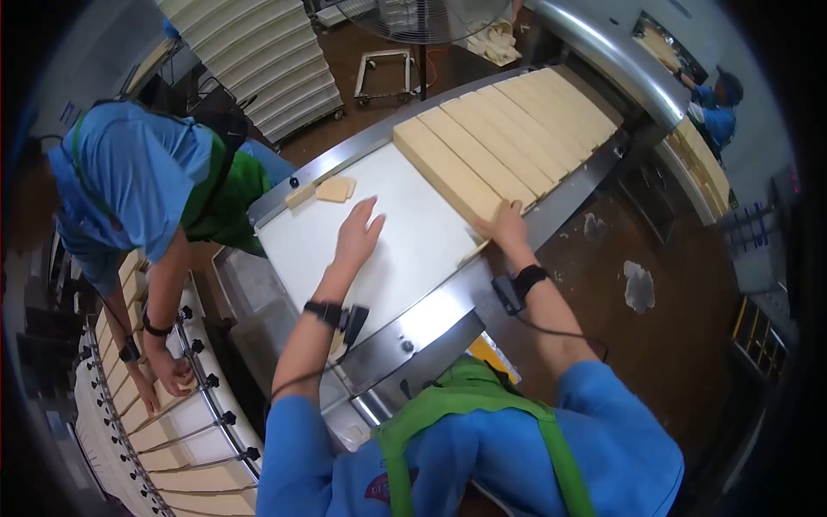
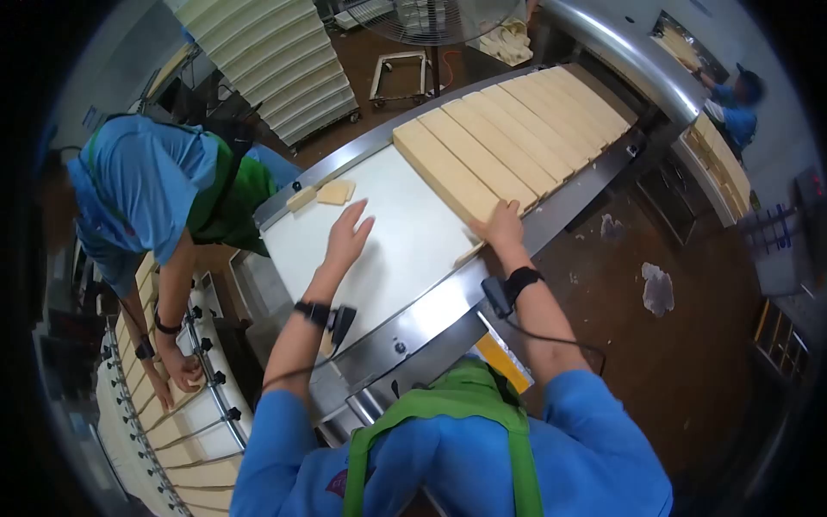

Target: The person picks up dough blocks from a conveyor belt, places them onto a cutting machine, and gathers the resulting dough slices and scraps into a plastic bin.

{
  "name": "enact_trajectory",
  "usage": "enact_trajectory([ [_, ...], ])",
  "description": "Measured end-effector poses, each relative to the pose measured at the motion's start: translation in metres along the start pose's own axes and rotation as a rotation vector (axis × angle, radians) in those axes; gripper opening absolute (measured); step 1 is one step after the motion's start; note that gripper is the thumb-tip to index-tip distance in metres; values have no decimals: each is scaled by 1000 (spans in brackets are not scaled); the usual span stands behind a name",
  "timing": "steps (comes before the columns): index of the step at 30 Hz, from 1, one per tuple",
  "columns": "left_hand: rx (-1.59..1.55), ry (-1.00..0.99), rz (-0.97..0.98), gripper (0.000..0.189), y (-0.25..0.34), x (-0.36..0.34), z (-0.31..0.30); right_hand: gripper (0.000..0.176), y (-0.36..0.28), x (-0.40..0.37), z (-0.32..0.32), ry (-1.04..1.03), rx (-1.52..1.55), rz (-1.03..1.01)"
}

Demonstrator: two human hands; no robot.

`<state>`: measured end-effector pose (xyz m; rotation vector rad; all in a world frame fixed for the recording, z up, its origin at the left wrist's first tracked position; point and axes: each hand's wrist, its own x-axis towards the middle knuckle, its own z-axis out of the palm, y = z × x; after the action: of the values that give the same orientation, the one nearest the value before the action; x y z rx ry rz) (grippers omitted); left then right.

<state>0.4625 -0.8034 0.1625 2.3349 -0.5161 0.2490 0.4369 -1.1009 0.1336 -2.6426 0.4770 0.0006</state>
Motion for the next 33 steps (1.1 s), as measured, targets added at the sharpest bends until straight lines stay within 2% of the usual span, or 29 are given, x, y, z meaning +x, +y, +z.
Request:
enact_trajectory([
  [5, 104, 25, 55, 39, -20, 123, 75, 59, 11, -3, 11, 59, 56, -106],
  [10, 238, -46, -113, 42, -63, 195, 128, 54, 4, -8, 3, 35, 73, -108],
  [15, 434, -289, -341, 57, -38, 210, 109, 54, 11, -9, 6, 76, 108, -220],
  [17, 533, -386, -371, 59, -36, 207, 98, 60, 11, -8, 2, -33, 93, -183],
  [21, 482, -299, -524, 54, -45, 151, 54, 72, 5, -11, -8, -194, 81, -241],
  [24, 453, -165, -616, 53, -55, 66, 1, 79, 3, -5, -8, -375, 150, -456],
  [27, 388, 38, -420, 61, -72, -21, -19, 74, -11, 2, 12, -370, 119, -552],
  [29, -70, 285, -534, 68, -75, -66, -16, 74, -35, 2, 17, -373, 122, -585],
  [33, -395, 698, -695, 56, -66, -133, -54, 72, -104, -30, 26, -216, 145, -788],
])
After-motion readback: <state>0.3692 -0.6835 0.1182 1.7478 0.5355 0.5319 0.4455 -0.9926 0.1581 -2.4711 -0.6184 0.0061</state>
